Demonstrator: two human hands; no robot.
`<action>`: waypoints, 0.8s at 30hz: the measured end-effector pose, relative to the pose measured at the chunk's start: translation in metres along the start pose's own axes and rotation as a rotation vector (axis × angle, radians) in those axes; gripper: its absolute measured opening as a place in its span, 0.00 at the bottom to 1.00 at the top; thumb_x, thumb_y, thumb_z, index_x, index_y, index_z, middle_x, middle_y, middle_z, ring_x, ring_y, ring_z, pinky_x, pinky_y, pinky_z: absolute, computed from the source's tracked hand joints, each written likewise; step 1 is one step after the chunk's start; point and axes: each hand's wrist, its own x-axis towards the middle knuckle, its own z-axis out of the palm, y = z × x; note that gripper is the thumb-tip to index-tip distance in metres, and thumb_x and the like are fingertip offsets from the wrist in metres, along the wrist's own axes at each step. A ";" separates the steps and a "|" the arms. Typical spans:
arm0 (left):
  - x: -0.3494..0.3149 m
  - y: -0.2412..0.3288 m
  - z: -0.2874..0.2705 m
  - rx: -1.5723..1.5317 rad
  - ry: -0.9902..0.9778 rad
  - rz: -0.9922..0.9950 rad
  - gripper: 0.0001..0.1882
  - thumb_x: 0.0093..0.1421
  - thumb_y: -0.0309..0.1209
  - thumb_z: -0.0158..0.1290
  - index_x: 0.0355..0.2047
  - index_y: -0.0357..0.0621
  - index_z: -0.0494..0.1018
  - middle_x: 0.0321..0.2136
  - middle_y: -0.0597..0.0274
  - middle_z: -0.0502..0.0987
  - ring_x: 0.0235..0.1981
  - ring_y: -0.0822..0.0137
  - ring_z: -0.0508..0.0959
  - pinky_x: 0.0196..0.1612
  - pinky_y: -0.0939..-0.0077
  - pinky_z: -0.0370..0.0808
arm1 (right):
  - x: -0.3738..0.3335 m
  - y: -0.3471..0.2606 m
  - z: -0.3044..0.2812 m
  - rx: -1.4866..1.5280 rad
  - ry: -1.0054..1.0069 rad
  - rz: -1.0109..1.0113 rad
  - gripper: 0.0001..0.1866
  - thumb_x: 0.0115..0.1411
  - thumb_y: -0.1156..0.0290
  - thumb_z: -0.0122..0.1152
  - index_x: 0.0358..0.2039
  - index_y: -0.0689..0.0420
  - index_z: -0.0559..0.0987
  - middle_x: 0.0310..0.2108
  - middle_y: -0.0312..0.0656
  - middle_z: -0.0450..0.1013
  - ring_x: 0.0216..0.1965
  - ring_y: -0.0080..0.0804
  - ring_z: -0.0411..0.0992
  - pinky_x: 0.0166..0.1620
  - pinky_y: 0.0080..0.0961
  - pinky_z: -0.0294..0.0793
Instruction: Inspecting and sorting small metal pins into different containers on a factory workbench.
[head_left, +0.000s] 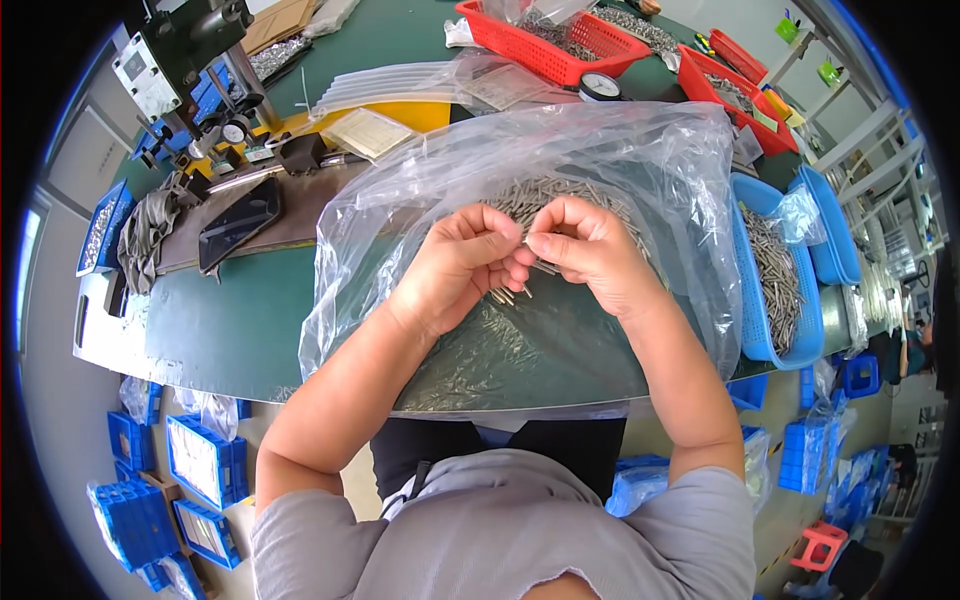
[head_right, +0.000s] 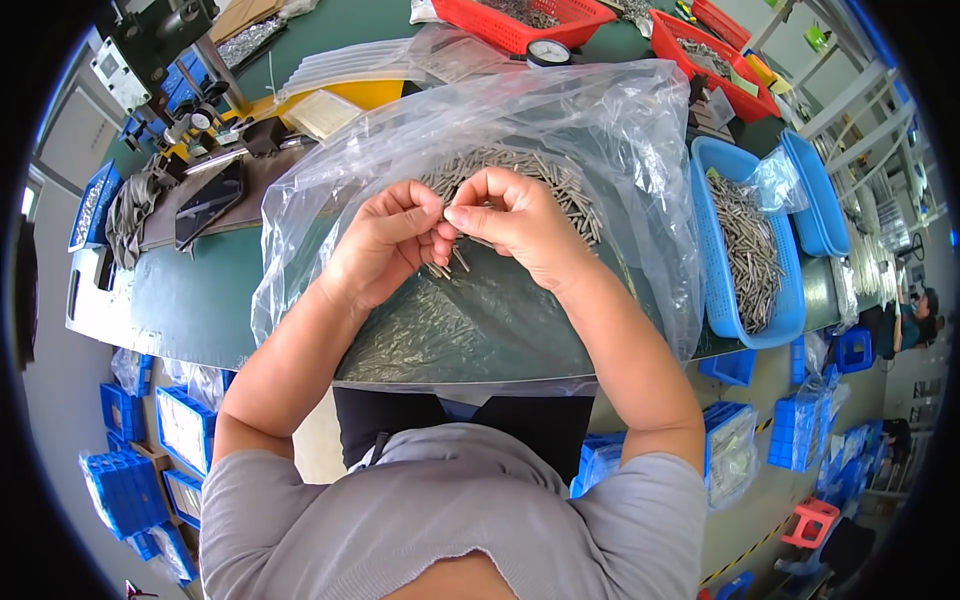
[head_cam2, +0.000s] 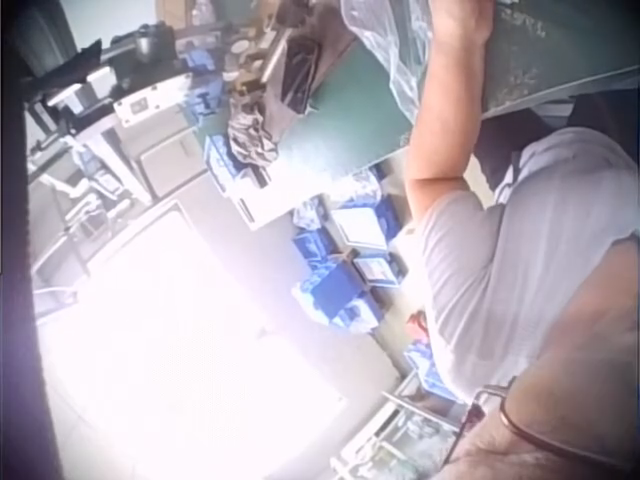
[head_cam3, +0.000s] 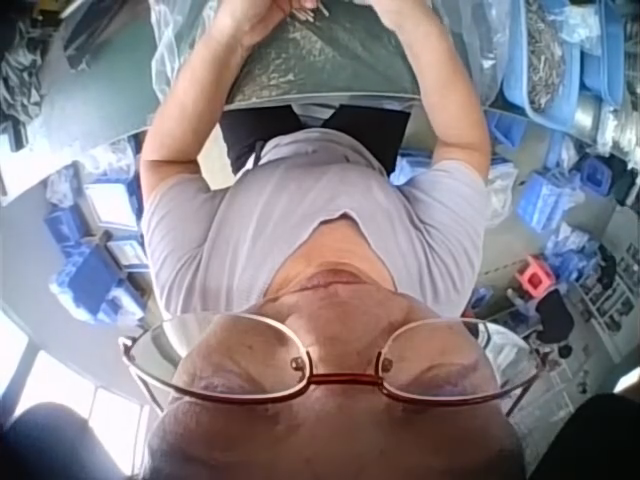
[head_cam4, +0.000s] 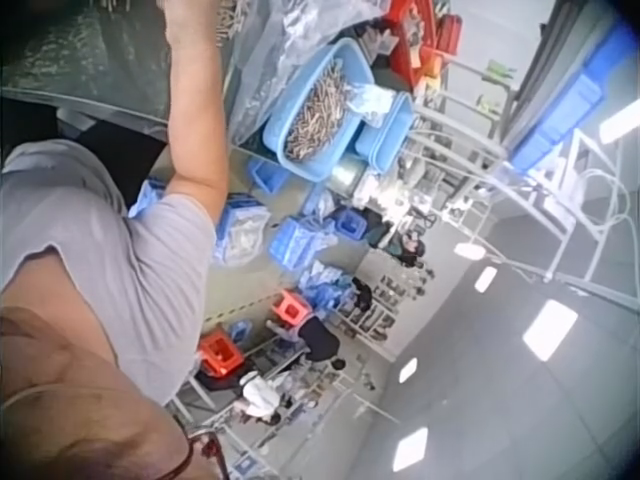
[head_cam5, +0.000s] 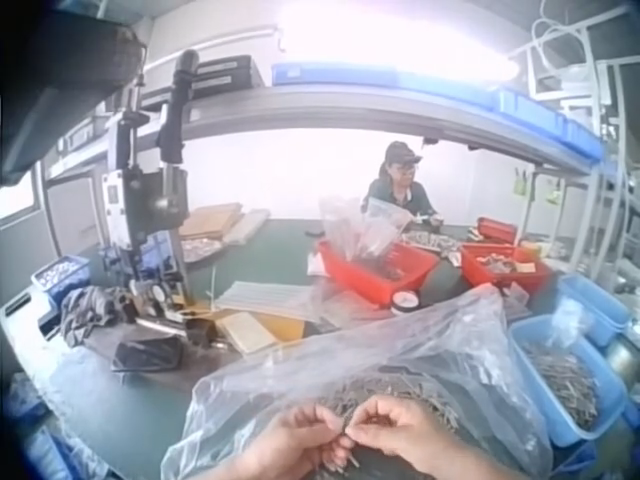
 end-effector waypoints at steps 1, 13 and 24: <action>0.000 0.000 0.001 0.017 0.005 0.003 0.03 0.60 0.26 0.49 0.32 0.40 0.69 0.26 0.57 0.76 0.25 0.67 0.77 0.31 0.75 0.75 | 0.000 0.000 -0.003 0.052 -0.025 0.078 0.05 0.56 0.69 0.61 0.30 0.55 0.75 0.25 0.29 0.73 0.23 0.09 0.62 0.23 0.09 0.56; 0.000 -0.001 0.007 0.068 0.042 0.004 0.04 0.60 0.27 0.49 0.32 0.39 0.68 0.25 0.56 0.76 0.24 0.67 0.76 0.31 0.74 0.75 | 0.001 0.003 -0.001 0.062 0.010 0.120 0.06 0.55 0.67 0.60 0.29 0.55 0.75 0.21 0.27 0.69 0.19 0.09 0.57 0.20 0.09 0.51; 0.002 0.009 0.000 0.017 0.194 0.179 0.04 0.60 0.27 0.47 0.30 0.40 0.69 0.25 0.58 0.75 0.24 0.68 0.74 0.30 0.75 0.73 | 0.009 0.011 -0.024 0.574 -0.090 0.152 0.06 0.55 0.68 0.55 0.32 0.55 0.73 0.25 0.33 0.69 0.25 0.23 0.67 0.27 0.20 0.65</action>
